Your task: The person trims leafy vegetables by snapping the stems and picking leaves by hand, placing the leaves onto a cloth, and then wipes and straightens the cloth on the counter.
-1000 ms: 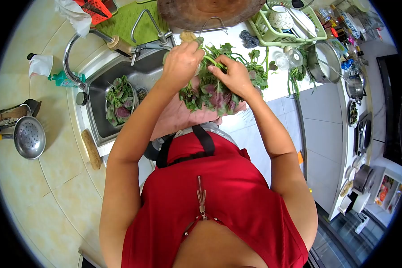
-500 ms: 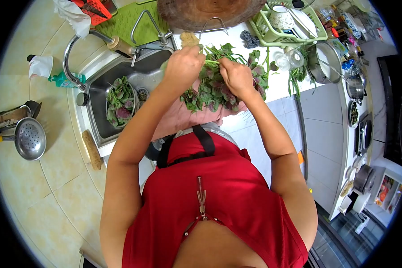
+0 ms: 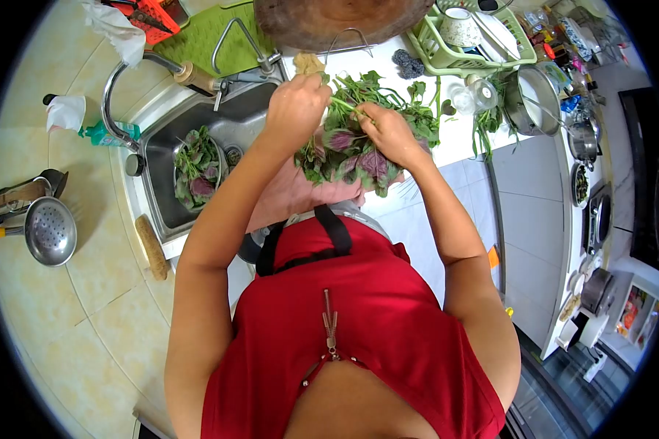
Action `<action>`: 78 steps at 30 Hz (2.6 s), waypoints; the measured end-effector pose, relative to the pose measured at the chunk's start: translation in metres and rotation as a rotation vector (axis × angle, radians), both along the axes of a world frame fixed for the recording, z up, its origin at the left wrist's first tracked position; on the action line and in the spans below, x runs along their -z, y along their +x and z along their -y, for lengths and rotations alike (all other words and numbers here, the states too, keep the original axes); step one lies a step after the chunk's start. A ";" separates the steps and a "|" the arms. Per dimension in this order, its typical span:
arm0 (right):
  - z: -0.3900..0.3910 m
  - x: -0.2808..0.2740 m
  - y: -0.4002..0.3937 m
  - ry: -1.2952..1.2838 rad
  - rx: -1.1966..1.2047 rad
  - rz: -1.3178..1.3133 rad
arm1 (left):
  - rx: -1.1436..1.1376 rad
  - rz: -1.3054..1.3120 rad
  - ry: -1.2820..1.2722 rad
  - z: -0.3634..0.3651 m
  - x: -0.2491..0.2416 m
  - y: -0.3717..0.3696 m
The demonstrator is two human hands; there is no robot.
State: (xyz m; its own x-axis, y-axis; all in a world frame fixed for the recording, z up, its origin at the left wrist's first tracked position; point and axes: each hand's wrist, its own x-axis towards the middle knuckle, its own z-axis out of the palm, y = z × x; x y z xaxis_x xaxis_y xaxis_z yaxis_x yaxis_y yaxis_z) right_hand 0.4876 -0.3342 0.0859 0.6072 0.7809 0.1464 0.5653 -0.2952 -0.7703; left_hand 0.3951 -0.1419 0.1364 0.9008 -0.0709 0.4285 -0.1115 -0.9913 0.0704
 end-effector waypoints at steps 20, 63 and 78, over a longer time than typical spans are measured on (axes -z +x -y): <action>0.133 0.015 0.051 0.642 0.511 -1.099 | -0.013 -0.093 -0.296 0.017 0.009 0.030; -0.032 0.019 -0.012 0.070 -0.160 -0.888 | -0.183 -0.219 -1.188 -0.017 0.054 -0.055; -0.040 0.023 -0.019 0.183 -0.088 -0.781 | 0.010 -0.450 -1.473 -0.016 0.043 -0.012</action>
